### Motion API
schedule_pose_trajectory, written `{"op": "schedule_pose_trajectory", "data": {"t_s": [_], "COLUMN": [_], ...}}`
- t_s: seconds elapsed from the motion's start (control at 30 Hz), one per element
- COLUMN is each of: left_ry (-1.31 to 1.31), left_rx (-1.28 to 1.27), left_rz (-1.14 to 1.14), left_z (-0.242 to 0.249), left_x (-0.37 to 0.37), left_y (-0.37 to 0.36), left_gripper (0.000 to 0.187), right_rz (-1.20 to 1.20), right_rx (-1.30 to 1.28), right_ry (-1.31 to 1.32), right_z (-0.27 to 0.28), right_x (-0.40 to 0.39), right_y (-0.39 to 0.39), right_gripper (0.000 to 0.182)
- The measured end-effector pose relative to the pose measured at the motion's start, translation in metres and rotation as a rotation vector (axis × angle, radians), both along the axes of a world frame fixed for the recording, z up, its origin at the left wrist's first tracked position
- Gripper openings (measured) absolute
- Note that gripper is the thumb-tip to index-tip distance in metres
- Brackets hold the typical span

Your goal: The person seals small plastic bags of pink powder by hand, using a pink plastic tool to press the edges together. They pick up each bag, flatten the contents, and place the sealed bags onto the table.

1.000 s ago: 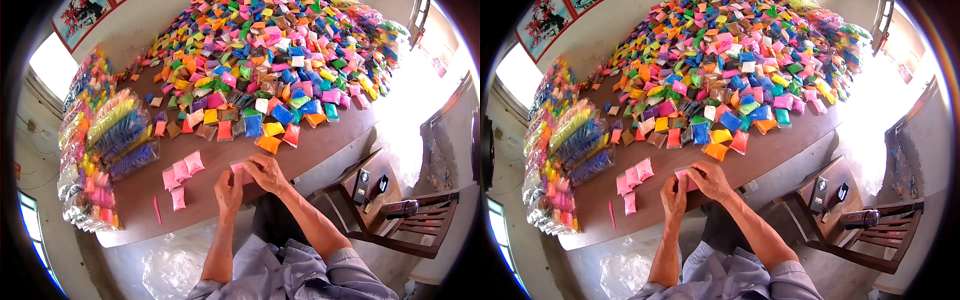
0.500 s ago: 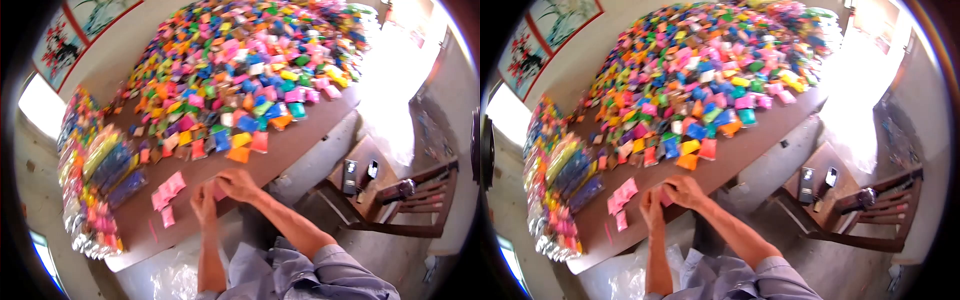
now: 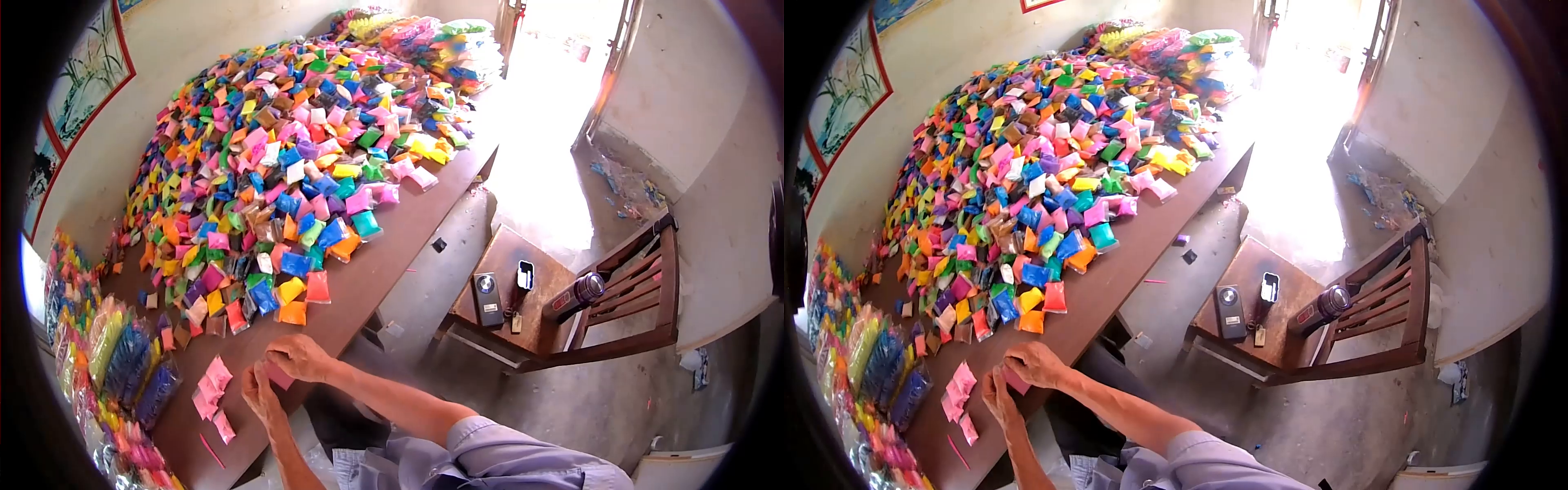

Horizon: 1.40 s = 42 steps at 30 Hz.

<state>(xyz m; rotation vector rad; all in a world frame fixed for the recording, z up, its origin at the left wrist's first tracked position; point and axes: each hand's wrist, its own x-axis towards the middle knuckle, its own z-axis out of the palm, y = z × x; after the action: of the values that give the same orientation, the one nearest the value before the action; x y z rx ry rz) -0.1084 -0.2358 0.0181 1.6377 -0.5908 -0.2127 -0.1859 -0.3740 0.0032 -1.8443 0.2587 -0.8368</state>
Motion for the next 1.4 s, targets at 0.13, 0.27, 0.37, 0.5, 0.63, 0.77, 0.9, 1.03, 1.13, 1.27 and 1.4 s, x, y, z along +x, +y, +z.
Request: {"op": "schedule_pose_trajectory", "data": {"t_s": [0.13, 0.27, 0.37, 0.5, 0.63, 0.77, 0.9, 1.03, 1.13, 1.27, 1.4], "left_ry": [-0.154, -0.135, -0.059, -0.057, -0.006, 0.014, -0.042, -0.048, 0.046, 0.062, 0.039], "left_rx": [0.152, 0.103, 0.053, 0.033, -0.008, 0.107, 0.214, 0.248, 0.226, 0.085, 0.088], "left_rz": [0.002, 0.011, 0.023, 0.009, 0.028, 0.03, -0.008, -0.042, -0.032, -0.008, -0.023], "left_z": [-0.001, -0.011, -0.003, 0.003, -0.007, -0.011, 0.009, 0.004, 0.009, -0.001, 0.003], "left_x": [0.003, 0.012, 0.004, 0.001, 0.007, 0.011, 0.007, 0.005, 0.004, 0.008, 0.003], "left_y": [0.002, 0.003, 0.002, 0.001, 0.003, 0.011, 0.012, 0.006, 0.003, 0.006, 0.003], "left_gripper": [0.032, 0.031, 0.031, 0.031, 0.028, 0.025, 0.027, 0.026, 0.028, 0.029, 0.028], "right_rz": [-0.005, 0.025, 0.011, -0.005, -0.043, -0.021, -0.052, -0.006, 0.02, 0.041, -0.006], "right_rx": [-0.019, -0.006, 0.007, 0.054, 0.041, -0.039, -0.02, 0.166, 0.162, 0.094, 0.033], "right_ry": [-0.049, -0.054, -0.026, -0.041, -0.097, 0.027, 0.042, 0.036, 0.061, 0.107, 0.098], "right_z": [-0.001, 0.008, 0.01, 0.006, 0.012, -0.001, 0.007, 0.013, 0.012, 0.017, 0.01], "right_x": [-0.001, -0.002, -0.003, -0.001, -0.001, 0.0, -0.001, -0.001, 0.0, -0.002, -0.001], "right_y": [0.001, 0.002, 0.001, 0.001, 0.003, 0.004, 0.002, 0.001, 0.0, -0.001, -0.003], "right_gripper": [0.014, 0.013, 0.013, 0.011, 0.012, 0.018, 0.015, 0.015, 0.016, 0.016, 0.018]}}
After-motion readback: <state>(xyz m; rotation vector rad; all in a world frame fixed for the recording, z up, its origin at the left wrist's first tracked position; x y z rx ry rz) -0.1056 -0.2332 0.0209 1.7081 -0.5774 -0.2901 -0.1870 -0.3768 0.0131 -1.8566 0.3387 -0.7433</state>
